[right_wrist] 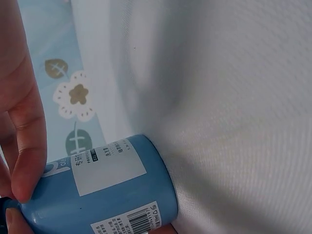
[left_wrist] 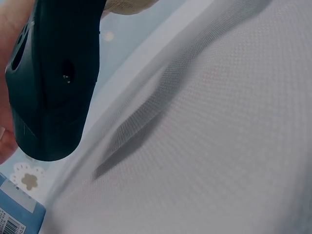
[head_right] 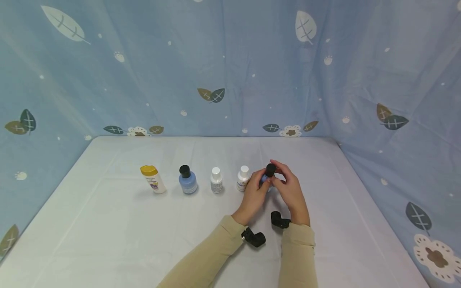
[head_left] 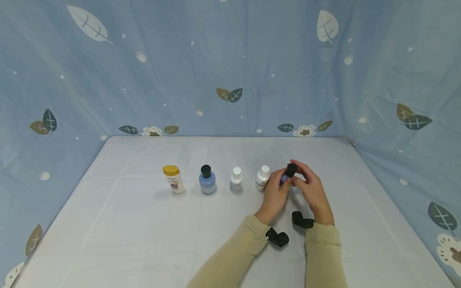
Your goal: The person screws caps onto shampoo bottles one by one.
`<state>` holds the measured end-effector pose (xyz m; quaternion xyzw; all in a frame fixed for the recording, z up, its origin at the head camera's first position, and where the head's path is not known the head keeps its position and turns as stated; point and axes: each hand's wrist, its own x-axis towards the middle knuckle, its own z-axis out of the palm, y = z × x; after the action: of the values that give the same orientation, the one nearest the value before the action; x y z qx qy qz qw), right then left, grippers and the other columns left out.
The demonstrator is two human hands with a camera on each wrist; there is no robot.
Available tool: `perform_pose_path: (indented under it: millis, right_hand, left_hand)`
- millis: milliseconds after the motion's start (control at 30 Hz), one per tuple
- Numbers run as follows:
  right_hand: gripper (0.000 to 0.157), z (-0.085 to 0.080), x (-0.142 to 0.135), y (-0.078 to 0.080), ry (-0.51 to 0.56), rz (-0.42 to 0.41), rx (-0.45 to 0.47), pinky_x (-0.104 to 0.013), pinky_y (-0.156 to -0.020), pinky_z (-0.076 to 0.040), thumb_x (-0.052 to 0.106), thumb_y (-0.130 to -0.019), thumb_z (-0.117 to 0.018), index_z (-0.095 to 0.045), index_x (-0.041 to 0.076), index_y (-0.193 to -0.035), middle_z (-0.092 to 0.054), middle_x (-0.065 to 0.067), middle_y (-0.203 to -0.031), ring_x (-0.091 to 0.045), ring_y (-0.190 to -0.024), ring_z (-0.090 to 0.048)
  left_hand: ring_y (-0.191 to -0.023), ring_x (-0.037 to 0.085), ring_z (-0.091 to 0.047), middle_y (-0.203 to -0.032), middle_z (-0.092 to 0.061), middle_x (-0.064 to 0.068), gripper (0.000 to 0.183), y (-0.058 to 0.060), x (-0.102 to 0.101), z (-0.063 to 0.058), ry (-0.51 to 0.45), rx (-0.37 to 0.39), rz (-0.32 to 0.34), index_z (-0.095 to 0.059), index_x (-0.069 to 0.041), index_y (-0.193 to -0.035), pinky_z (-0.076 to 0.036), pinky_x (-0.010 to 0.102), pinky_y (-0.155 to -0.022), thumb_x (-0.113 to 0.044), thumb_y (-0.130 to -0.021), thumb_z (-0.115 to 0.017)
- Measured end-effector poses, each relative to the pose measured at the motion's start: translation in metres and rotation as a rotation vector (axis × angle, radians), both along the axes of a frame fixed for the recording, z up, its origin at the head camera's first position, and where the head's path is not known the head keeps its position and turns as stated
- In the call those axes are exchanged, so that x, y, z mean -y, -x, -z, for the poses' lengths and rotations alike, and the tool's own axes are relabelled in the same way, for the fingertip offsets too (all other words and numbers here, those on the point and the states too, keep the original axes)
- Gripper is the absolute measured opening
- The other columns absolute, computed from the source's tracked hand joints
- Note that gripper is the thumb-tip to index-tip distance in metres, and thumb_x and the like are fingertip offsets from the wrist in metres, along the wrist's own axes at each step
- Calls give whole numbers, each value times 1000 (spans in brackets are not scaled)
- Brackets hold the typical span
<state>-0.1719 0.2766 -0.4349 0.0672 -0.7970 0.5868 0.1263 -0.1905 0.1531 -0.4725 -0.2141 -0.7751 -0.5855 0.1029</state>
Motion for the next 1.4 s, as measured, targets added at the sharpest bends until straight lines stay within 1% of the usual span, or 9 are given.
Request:
perform_pose_path:
  millis: [133, 267, 433, 600, 767, 1000, 1067, 1200, 1400]
  right_hand:
    - [44, -2, 1, -2, 48, -27, -47, -23, -69, -45, -5, -86, -49, -48, 8, -128, -54, -14, -119, -17, -109, -46]
    - [40, -5, 3, -5, 78, -32, -54, -24, -69, -46, -4, -88, -49, -49, 4, -127, -54, -18, -118, -18, -109, -47]
    - [39, 2, -1, -1, 73, -10, -45, -22, -70, -46, 8, -88, -56, -49, 7, -127, -55, -10, -114, -17, -107, -48]
    - [43, 3, -1, 0, 56, 25, -27, -21, -69, -47, 15, -86, -61, -49, 9, -127, -54, -8, -111, -16, -106, -49]
    - [44, -4, 3, -2, 49, 45, 4, -21, -69, -47, 14, -84, -62, -49, 8, -126, -53, -8, -111, -14, -105, -48]
    - [43, -17, 13, -8, 23, 64, 18, -22, -68, -48, 12, -84, -62, -49, 6, -125, -52, -11, -112, -14, -104, -48]
    - [44, -16, 13, -7, 20, 65, 23, -22, -68, -47, 12, -84, -62, -49, 5, -126, -53, -11, -112, -14, -104, -48]
    - [44, -8, 8, -2, 26, 73, 38, -23, -68, -47, 17, -83, -64, -51, 9, -125, -54, -8, -112, -13, -104, -48]
    - [45, 2, 5, 3, 10, 86, 8, -23, -65, -47, 23, -82, -66, -52, 13, -123, -54, -5, -111, -14, -102, -49]
  left_hand:
    - [-113, 10, -44, -122, -49, 0, 35, 0, 0, 1, -3, 6, 6, -50, -16, -125, -35, 27, -92, -30, -93, -47]
    - [-114, 10, -43, -123, -48, 1, 38, 0, 0, 2, -2, 11, 9, -50, -15, -125, -35, 27, -93, -35, -93, -45]
    - [-113, 9, -44, -121, -49, 0, 36, 0, 0, 1, 1, 16, 7, -49, -16, -125, -36, 27, -92, -31, -93, -46]
    - [-110, 9, -45, -119, -50, -1, 34, 0, 0, 1, 5, 14, -1, -50, -16, -124, -36, 26, -91, -28, -93, -47]
    - [-110, 9, -45, -120, -49, -1, 35, 0, 0, 0, 16, 25, -1, -50, -16, -125, -37, 27, -91, -29, -93, -47]
    - [-110, 8, -45, -120, -49, -1, 33, 0, -1, 0, 3, 44, 3, -50, -16, -124, -37, 26, -90, -20, -92, -50]
    - [-109, 8, -45, -119, -49, -1, 33, 0, -1, 0, 2, 48, 2, -51, -16, -124, -37, 26, -90, -20, -92, -50]
    - [-109, 8, -45, -119, -50, -1, 32, 0, -1, -1, 8, 52, -5, -51, -16, -124, -37, 26, -90, -22, -92, -50]
    - [-109, 8, -46, -118, -50, -1, 32, 0, -1, -1, 7, 39, -12, -51, -16, -123, -37, 26, -90, -24, -92, -50]
